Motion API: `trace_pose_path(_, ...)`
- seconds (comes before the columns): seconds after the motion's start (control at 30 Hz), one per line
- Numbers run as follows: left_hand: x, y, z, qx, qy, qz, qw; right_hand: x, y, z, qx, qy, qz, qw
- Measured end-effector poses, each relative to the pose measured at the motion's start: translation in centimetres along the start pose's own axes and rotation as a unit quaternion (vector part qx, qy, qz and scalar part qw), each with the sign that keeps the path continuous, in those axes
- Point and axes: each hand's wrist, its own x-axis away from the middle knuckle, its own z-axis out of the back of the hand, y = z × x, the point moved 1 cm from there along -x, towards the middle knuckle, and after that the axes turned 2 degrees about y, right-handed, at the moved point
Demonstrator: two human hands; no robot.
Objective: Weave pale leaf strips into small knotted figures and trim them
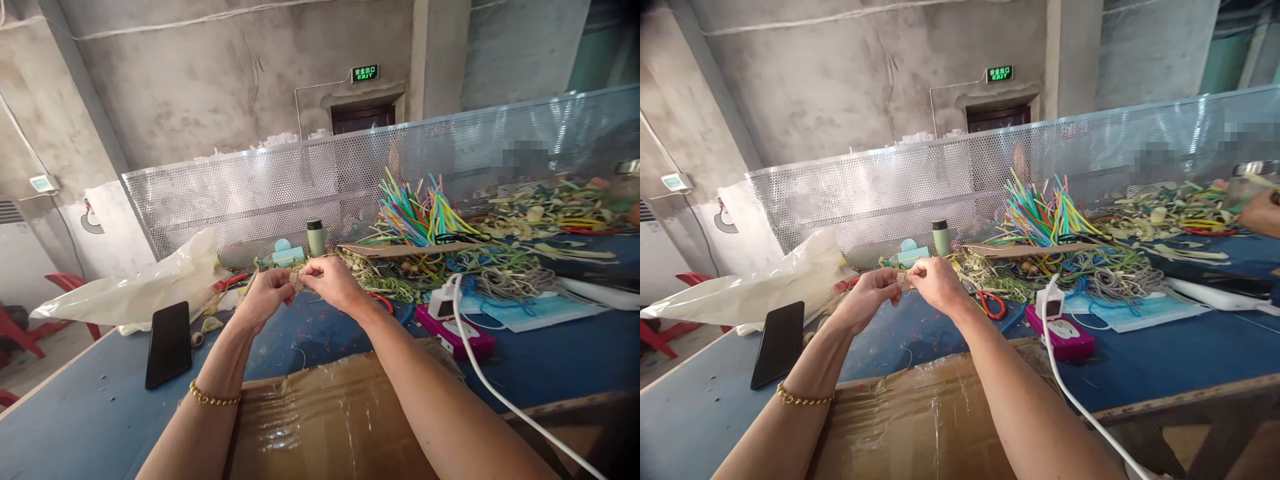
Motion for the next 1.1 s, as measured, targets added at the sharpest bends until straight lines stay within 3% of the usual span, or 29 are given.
trace_pose_path(0.17,0.0,-0.1,-0.1,0.044,0.009,0.014,0.999,0.0,-0.1,-0.1,-0.040,0.014,-0.034,0.999)
trace_pose_path(0.5,-0.2,-0.4,-0.7,0.032,0.058,-0.013,0.998,0.1,0.0,-0.1,-0.067,0.017,-0.084,0.994)
trace_pose_path(0.67,-0.2,-0.3,-0.4,0.110,0.083,0.026,0.990,0.0,-0.2,0.0,-0.134,0.015,-0.075,0.988)
trace_pose_path(0.87,-0.4,-0.2,0.5,0.235,0.096,0.074,0.964,0.0,-1.3,1.3,-0.326,-0.037,-0.052,0.943)
trace_pose_path(0.97,-0.3,-0.1,0.5,0.268,0.082,0.083,0.956,0.1,-1.3,1.4,-0.334,-0.044,-0.036,0.941)
trace_pose_path(1.1,-0.3,0.0,0.2,0.280,0.069,0.090,0.953,0.1,-1.4,1.2,-0.302,-0.007,-0.003,0.953)
